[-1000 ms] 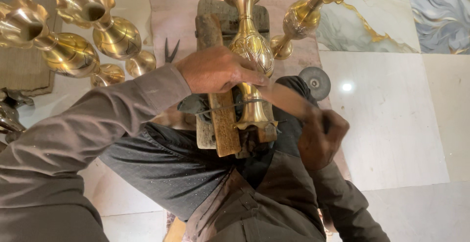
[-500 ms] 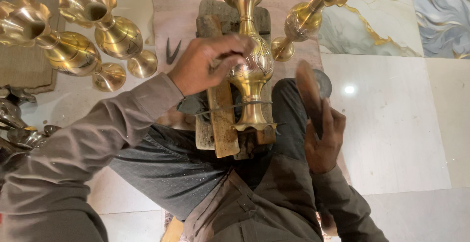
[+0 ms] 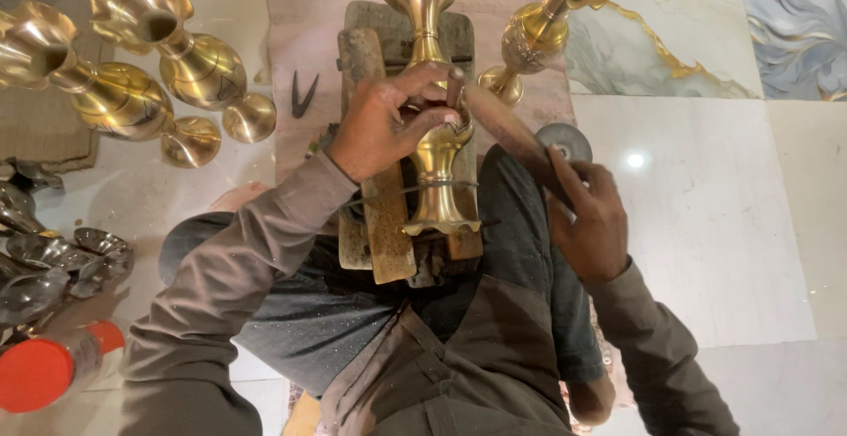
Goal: The person sits on the floor with a brass vase clamped in a wooden fixture and decorates its surface by hand. They hold a small punch against the brass and strike it with a wooden mallet, working repeatedly over the vase's body to cut a decorative pattern, repositioning the punch between strikes.
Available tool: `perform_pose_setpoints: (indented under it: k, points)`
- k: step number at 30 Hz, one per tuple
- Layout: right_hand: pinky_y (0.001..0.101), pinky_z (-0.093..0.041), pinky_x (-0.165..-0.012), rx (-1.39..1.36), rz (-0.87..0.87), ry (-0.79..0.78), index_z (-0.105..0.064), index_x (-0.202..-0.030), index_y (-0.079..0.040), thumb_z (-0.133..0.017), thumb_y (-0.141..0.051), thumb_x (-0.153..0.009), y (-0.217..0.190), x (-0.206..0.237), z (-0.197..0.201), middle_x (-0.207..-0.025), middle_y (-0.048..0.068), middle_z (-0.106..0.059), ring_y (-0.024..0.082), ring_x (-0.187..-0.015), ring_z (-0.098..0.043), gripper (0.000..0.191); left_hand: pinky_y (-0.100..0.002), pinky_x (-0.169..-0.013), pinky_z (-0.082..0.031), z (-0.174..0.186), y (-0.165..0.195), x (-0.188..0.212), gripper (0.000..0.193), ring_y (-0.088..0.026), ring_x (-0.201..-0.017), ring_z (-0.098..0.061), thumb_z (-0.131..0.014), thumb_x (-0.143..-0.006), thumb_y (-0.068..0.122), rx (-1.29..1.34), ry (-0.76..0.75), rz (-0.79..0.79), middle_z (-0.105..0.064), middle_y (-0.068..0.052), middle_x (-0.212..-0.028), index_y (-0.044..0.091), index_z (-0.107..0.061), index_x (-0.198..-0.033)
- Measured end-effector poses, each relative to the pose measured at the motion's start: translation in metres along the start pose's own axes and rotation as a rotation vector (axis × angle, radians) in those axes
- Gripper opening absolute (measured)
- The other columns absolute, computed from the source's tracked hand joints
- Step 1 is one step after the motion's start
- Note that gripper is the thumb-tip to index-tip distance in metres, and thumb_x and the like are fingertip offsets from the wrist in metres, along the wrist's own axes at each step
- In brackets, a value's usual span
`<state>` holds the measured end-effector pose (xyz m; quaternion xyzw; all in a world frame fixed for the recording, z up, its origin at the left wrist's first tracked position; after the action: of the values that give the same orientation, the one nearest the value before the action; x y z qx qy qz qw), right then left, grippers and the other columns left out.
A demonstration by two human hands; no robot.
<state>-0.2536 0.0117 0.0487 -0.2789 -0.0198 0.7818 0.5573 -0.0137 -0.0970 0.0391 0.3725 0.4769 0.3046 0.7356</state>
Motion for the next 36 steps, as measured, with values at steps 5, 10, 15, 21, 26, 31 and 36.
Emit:
perform_pose_setpoints:
  k: [5,10,15,21,26,31,36]
  points:
    - [0.0431,-0.054,-0.085,0.029,0.035,-0.011,-0.059,-0.150,-0.011,-0.070,0.004,-0.089,-0.001,-0.017,0.014,-0.121,0.019,-0.062,0.034,-0.103,-0.064,0.064,-0.036,-0.087,-0.068,-0.004,0.010,-0.003,0.049,-0.026,-0.102,-0.078,-0.076,-0.097,0.011,-0.108,-0.043,-0.044,-0.069,-0.021,-0.130,0.004,-0.059,-0.142]
    - [0.0430,-0.052,-0.091,0.046,0.115,0.033,-0.060,-0.151,-0.012,-0.067,0.004,-0.088,-0.009,-0.033,0.032,-0.122,0.017,-0.062,0.034,-0.108,-0.062,0.065,-0.037,-0.085,-0.067,-0.004,0.025,-0.007,0.051,-0.026,-0.102,-0.078,-0.078,-0.095,0.011,-0.211,-0.066,-0.160,-0.067,-0.022,-0.135,0.007,-0.059,-0.143]
    - [0.0452,-0.051,-0.087,0.267,0.160,0.011,-0.064,-0.146,-0.012,-0.071,0.007,-0.087,-0.016,-0.048,0.039,-0.118,0.015,-0.065,0.034,-0.102,-0.063,0.063,-0.035,-0.085,-0.067,-0.010,0.026,-0.012,0.052,-0.025,-0.098,-0.080,-0.078,-0.095,0.011,-0.239,-0.096,-0.132,-0.073,-0.015,-0.128,0.010,-0.060,-0.143]
    - [0.0409,-0.055,-0.095,-0.081,0.152,0.096,-0.055,-0.152,-0.006,-0.068,0.008,-0.097,-0.020,-0.055,0.063,-0.126,0.019,-0.060,0.032,-0.113,-0.065,0.059,-0.036,-0.081,-0.066,-0.004,0.030,-0.009,0.048,-0.026,-0.097,-0.079,-0.078,-0.095,0.010,-0.240,-0.073,-0.124,-0.072,-0.017,-0.128,0.007,-0.062,-0.140]
    - [0.0419,-0.054,-0.091,0.048,0.226,0.053,-0.058,-0.153,-0.010,-0.070,0.009,-0.094,-0.034,-0.065,0.062,-0.121,0.016,-0.061,0.033,-0.108,-0.065,0.064,-0.038,-0.088,-0.066,-0.004,0.028,-0.003,0.046,-0.029,-0.107,-0.077,-0.078,-0.095,0.011,-0.276,-0.008,-0.151,-0.068,-0.019,-0.135,0.004,-0.062,-0.138]
    - [0.0426,-0.050,-0.086,0.237,0.356,0.007,-0.063,-0.155,-0.013,-0.069,0.012,-0.095,-0.058,-0.080,0.063,-0.120,0.014,-0.063,0.030,-0.100,-0.061,0.065,-0.040,-0.092,-0.066,-0.003,0.019,0.003,0.043,-0.029,-0.110,-0.076,-0.083,-0.095,0.016,-0.353,0.080,-0.079,-0.067,-0.018,-0.134,0.006,-0.067,-0.134]
    - [0.0430,-0.048,-0.086,0.127,0.385,0.028,-0.062,-0.147,-0.011,-0.066,0.011,-0.091,-0.074,-0.090,0.077,-0.115,0.015,-0.062,0.031,-0.102,-0.060,0.061,-0.034,-0.080,-0.066,0.003,0.021,0.019,0.034,-0.024,-0.099,-0.080,-0.079,-0.096,0.008,-0.234,0.211,0.015,-0.073,-0.018,-0.123,0.005,-0.068,-0.128]
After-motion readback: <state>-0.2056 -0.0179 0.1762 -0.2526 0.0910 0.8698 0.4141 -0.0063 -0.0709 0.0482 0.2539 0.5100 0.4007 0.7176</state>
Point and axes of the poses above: each hand's wrist, its own x-axis away from the middle knuckle, its own z-axis out of the back of the hand, y = z × x, the point moved 10 cm from there along -x, towards the middle knuckle
